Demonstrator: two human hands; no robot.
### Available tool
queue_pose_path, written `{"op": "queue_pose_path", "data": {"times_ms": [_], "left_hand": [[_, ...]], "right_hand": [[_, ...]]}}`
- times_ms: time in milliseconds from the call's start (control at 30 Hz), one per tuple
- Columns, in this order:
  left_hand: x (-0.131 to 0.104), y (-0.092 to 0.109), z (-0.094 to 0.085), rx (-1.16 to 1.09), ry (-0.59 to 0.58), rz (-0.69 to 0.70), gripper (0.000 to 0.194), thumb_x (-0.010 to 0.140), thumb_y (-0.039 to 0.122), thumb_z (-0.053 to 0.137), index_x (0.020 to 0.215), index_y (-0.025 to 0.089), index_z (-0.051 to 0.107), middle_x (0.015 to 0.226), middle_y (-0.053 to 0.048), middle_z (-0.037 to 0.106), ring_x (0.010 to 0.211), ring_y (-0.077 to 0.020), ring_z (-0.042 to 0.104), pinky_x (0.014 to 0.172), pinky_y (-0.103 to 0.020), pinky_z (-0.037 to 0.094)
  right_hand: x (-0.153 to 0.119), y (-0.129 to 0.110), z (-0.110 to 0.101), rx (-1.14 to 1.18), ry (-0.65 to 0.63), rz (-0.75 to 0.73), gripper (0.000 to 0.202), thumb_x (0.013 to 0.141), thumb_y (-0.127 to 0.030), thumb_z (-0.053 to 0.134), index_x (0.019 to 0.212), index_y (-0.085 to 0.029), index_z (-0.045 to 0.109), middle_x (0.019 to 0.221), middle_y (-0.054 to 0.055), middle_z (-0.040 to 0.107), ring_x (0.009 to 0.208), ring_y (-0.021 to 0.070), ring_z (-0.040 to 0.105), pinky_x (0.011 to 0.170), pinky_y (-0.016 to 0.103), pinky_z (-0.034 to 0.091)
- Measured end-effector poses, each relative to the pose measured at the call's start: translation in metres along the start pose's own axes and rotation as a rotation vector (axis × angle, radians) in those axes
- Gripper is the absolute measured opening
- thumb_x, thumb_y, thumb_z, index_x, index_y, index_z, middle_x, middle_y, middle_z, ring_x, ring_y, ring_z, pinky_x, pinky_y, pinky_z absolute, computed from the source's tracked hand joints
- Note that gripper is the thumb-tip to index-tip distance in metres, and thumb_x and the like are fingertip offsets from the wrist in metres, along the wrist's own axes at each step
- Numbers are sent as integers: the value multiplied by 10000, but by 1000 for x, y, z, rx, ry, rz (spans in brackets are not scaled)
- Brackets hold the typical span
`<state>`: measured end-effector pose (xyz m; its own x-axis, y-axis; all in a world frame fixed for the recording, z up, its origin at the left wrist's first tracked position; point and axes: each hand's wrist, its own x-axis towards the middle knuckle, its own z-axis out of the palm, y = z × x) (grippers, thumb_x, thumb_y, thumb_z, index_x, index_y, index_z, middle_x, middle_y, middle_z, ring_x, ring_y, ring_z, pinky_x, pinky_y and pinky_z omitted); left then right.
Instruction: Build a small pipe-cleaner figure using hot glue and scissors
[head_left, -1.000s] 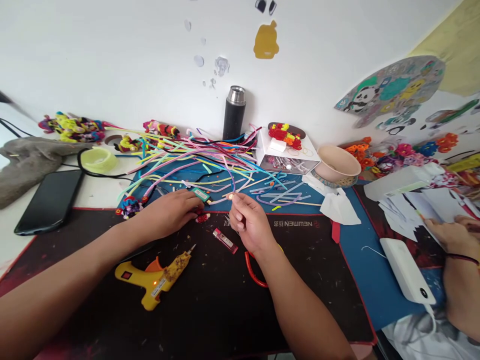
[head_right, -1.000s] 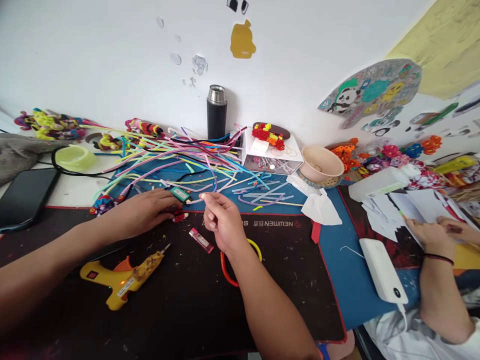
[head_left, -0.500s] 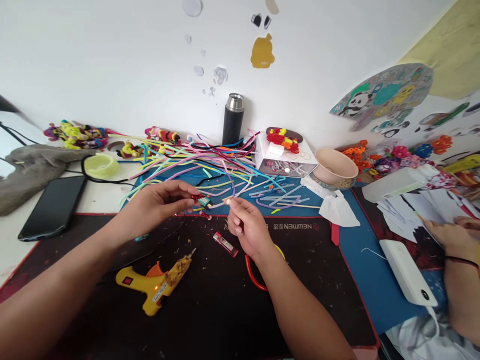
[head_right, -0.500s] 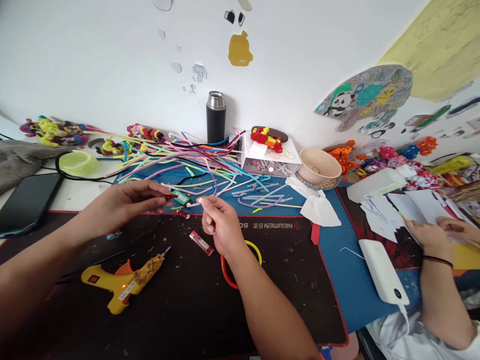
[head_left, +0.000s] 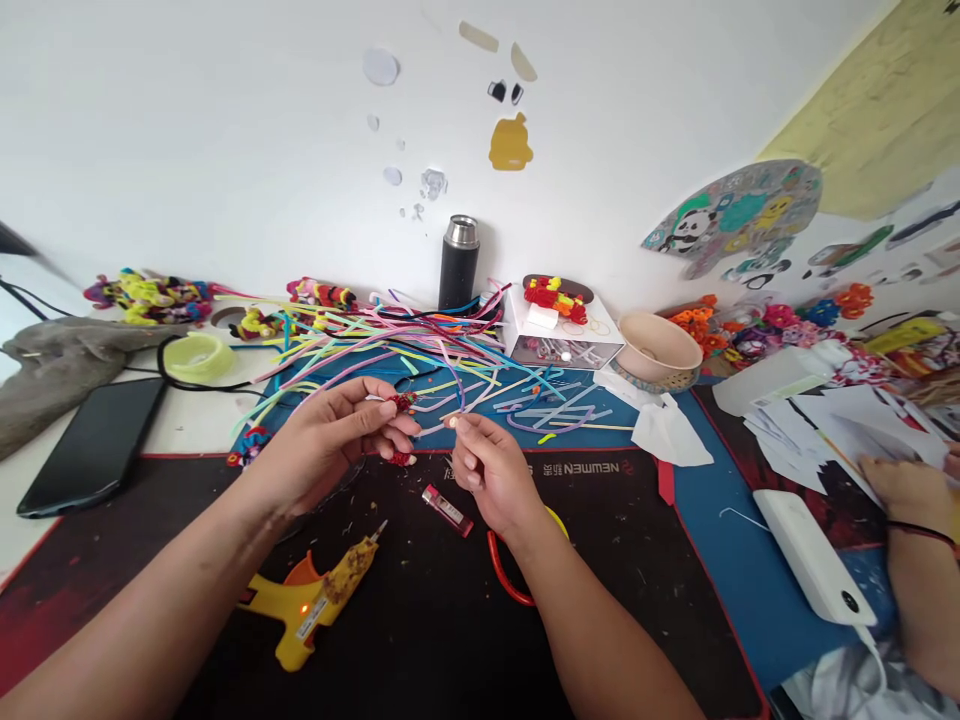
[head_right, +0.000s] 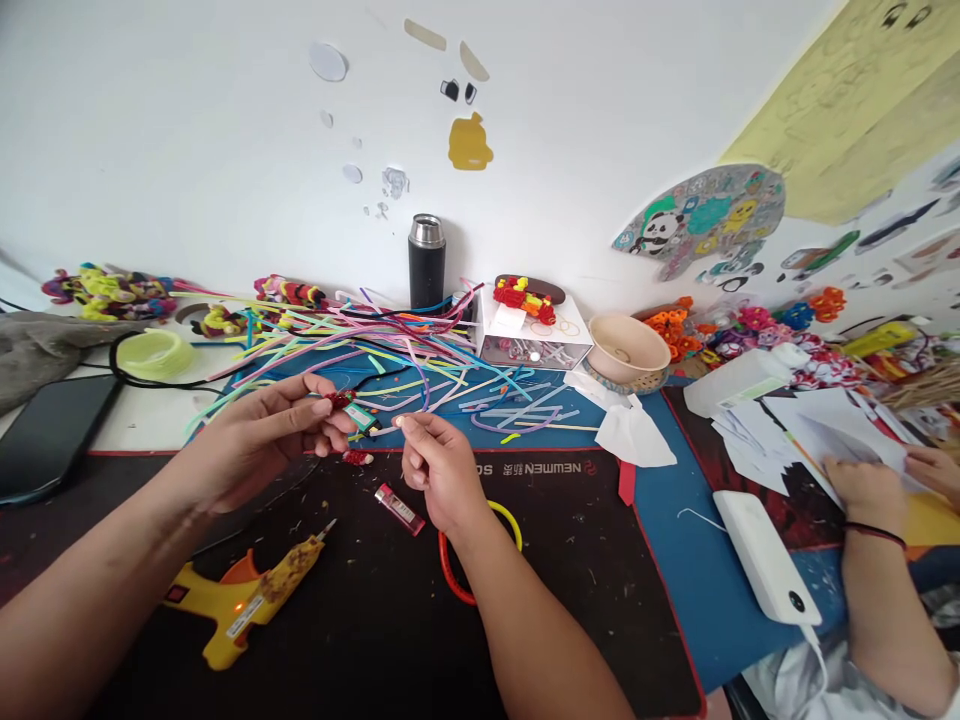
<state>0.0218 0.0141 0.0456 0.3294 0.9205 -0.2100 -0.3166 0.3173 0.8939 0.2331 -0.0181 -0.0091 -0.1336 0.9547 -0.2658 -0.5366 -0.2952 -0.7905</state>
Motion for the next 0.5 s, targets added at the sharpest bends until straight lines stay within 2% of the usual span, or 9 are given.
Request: {"op": "queue_pose_path", "data": {"times_ms": [133,300,367,500], "left_hand": [[-1,-7,-3,12,19,10,379,784,427,1016,958,191,774,866,-86,857,715,-217,807,624,-267,634],[-4,-9,-5,63,66,64,365,783,422,1019,939,204,771,1108,-107,871,923,-256,844,787,-328,694],[-5,-10,-5,77,76,88,385,771,440,1026,917,203,759,1163,-113,867,948,-264,846,820,-346,699],[-5,-11,-7,96,86,143,392,764,430,1032,898,202,742,1024,-76,861,810,-221,820,752,-319,678]], "right_hand": [[-1,-1,2,0,-4,6,398,766,-511,962,929,-186,798,560,-101,447,448,54,307,474,246,163],[-1,1,2,-11,-12,8,411,758,-527,964,925,-190,797,559,-100,443,446,58,307,469,245,169],[-1,1,2,-18,-12,5,417,758,-533,964,927,-191,796,560,-101,438,448,58,308,469,243,171],[0,3,2,-19,2,5,406,759,-513,969,928,-185,800,558,-104,437,447,55,307,468,240,166]]}}
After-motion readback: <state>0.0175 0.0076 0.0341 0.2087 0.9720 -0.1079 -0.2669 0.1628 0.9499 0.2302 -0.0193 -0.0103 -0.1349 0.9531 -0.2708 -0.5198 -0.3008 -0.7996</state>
